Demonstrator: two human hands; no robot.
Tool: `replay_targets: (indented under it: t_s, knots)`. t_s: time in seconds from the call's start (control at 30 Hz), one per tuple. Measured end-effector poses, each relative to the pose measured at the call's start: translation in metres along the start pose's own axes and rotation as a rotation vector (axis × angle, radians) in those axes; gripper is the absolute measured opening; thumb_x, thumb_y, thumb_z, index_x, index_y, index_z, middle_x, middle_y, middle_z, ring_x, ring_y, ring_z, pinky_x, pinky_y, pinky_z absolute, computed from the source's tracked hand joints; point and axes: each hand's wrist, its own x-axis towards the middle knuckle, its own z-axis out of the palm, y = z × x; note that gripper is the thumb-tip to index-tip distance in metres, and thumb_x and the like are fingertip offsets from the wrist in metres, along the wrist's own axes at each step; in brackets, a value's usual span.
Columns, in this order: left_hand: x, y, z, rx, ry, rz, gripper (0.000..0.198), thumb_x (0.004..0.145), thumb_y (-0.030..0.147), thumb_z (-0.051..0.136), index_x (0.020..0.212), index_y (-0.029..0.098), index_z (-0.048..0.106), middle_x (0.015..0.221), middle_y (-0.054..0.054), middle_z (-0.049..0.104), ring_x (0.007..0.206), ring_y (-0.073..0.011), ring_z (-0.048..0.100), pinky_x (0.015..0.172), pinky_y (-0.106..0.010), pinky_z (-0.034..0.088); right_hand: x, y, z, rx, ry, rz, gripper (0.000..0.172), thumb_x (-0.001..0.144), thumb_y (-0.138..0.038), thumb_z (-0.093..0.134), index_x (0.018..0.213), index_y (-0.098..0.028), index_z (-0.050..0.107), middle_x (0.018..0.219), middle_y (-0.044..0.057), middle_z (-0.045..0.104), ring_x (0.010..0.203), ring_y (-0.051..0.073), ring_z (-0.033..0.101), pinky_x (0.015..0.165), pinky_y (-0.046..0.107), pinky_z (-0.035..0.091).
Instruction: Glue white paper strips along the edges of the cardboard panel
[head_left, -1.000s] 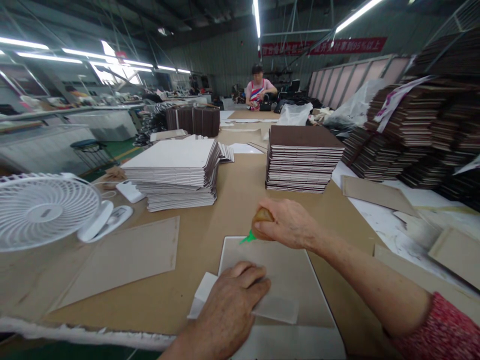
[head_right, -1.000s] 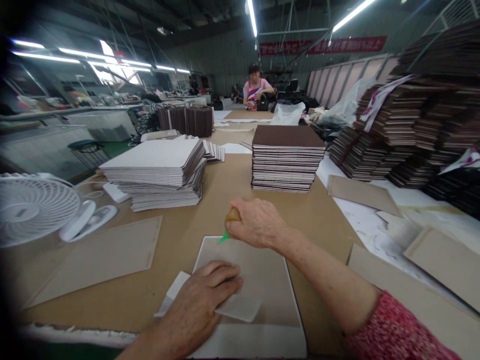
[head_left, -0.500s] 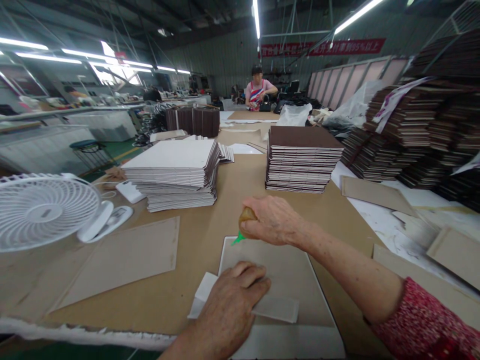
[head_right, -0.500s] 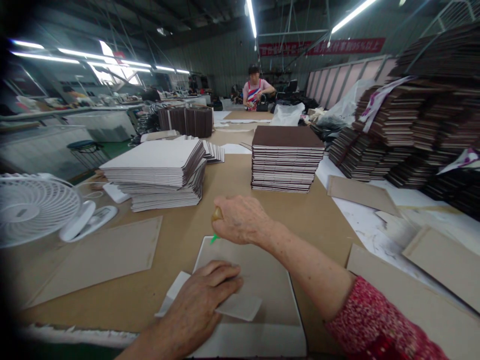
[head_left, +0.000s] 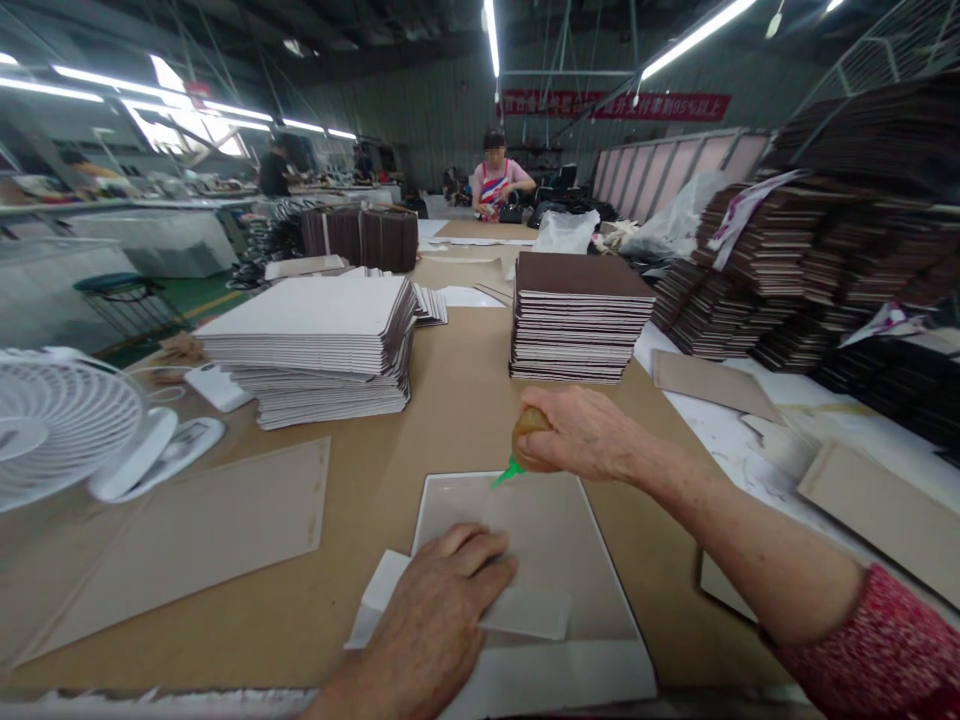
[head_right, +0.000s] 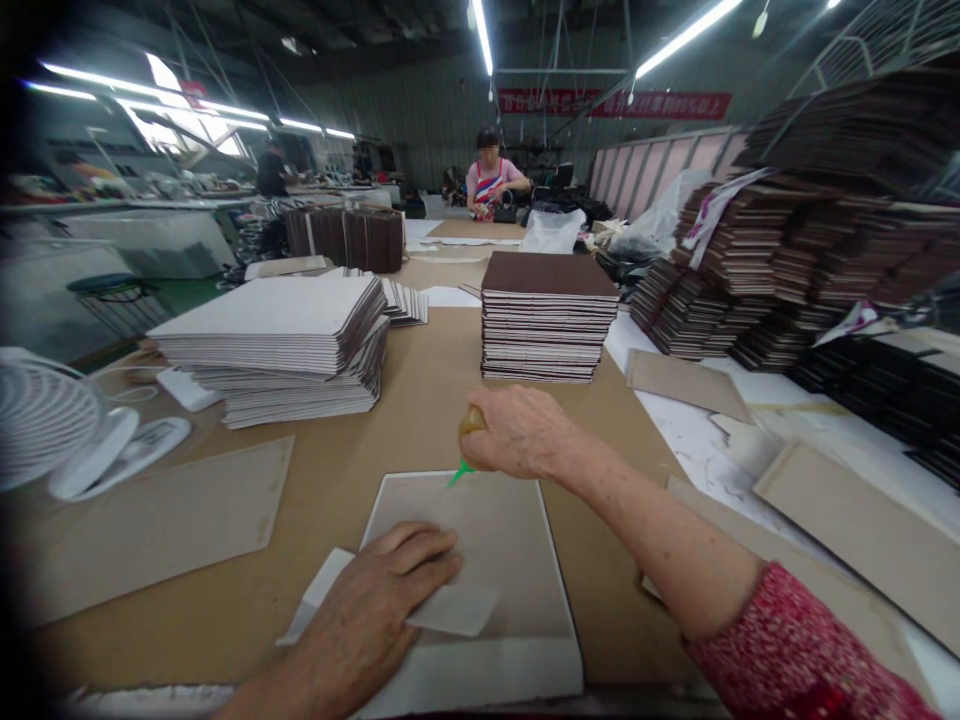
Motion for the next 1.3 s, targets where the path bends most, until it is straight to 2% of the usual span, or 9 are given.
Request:
replay_targets:
  t_s: [0.3, 0.53, 0.8, 1.0, 1.1, 1.2, 1.3]
  knots:
    - [0.001, 0.000, 0.001, -0.001, -0.007, 0.002, 0.072, 0.056, 0.000, 0.044, 0.122, 0.025, 0.056, 0.133, 0.002, 0.053, 0.119, -0.0197, 0.040, 0.103, -0.037, 0.036, -0.034, 0.047, -0.006, 0.088, -0.045, 0.160, 0.017, 0.080, -0.038, 0.053, 0.086, -0.023, 0.058, 0.070, 0.000, 0.062, 0.059, 0.014, 0.051, 0.051, 0.026, 0.024]
    - [0.000, -0.001, 0.001, 0.005, -0.007, 0.020, 0.072, 0.055, 0.000, 0.043, 0.121, 0.023, 0.056, 0.133, 0.000, 0.052, 0.120, -0.0198, 0.039, 0.104, -0.037, 0.036, -0.052, 0.079, -0.002, 0.079, -0.015, 0.240, 0.021, 0.080, -0.040, 0.053, 0.091, -0.025, 0.061, 0.068, 0.000, 0.061, 0.058, 0.015, 0.051, 0.052, 0.027, 0.026]
    - [0.000, 0.000, 0.000, 0.003, 0.004, 0.017, 0.072, 0.056, -0.001, 0.043, 0.122, 0.024, 0.056, 0.132, 0.000, 0.053, 0.120, -0.0195, 0.040, 0.104, -0.037, 0.036, -0.059, 0.083, -0.004, 0.093, -0.005, 0.290, 0.019, 0.079, -0.039, 0.054, 0.091, -0.025, 0.061, 0.070, -0.001, 0.062, 0.063, 0.017, 0.054, 0.056, 0.027, 0.030]
    - [0.000, -0.004, 0.005, 0.049, -0.003, 0.034, 0.070, 0.059, 0.000, 0.045, 0.124, 0.024, 0.055, 0.134, -0.001, 0.053, 0.122, -0.0202, 0.041, 0.104, -0.038, 0.038, -0.059, 0.078, 0.014, 0.356, 0.033, 0.273, 0.018, 0.078, -0.039, 0.058, 0.088, -0.024, 0.062, 0.070, -0.002, 0.062, 0.064, 0.016, 0.054, 0.056, 0.026, 0.031]
    - [-0.001, -0.010, 0.009, 0.122, 0.010, 0.091, 0.072, 0.055, 0.002, 0.048, 0.123, 0.024, 0.056, 0.135, -0.002, 0.054, 0.122, -0.0216, 0.044, 0.102, -0.037, 0.041, -0.061, 0.079, 0.019, 0.689, 0.182, 0.352, 0.027, 0.071, -0.037, 0.068, 0.095, -0.025, 0.063, 0.073, -0.002, 0.062, 0.069, 0.017, 0.053, 0.057, 0.026, 0.032]
    - [-0.002, -0.018, 0.013, 0.210, 0.053, 0.166, 0.069, 0.055, 0.002, 0.051, 0.120, 0.025, 0.059, 0.133, -0.001, 0.057, 0.120, -0.0213, 0.049, 0.100, -0.033, 0.044, -0.066, 0.090, 0.016, 1.054, 0.415, 0.459, 0.026, 0.068, -0.039, 0.072, 0.085, -0.022, 0.063, 0.071, -0.002, 0.059, 0.065, 0.016, 0.050, 0.055, 0.026, 0.031]
    - [-0.004, -0.030, 0.020, 0.256, 0.131, 0.250, 0.058, 0.066, 0.009, 0.058, 0.121, 0.028, 0.058, 0.132, 0.001, 0.058, 0.117, -0.0203, 0.052, 0.099, -0.029, 0.044, -0.076, 0.111, 0.007, 1.174, 0.567, 0.522, 0.028, 0.075, -0.048, 0.061, 0.087, -0.023, 0.059, 0.076, -0.001, 0.059, 0.061, 0.015, 0.050, 0.049, 0.025, 0.031]
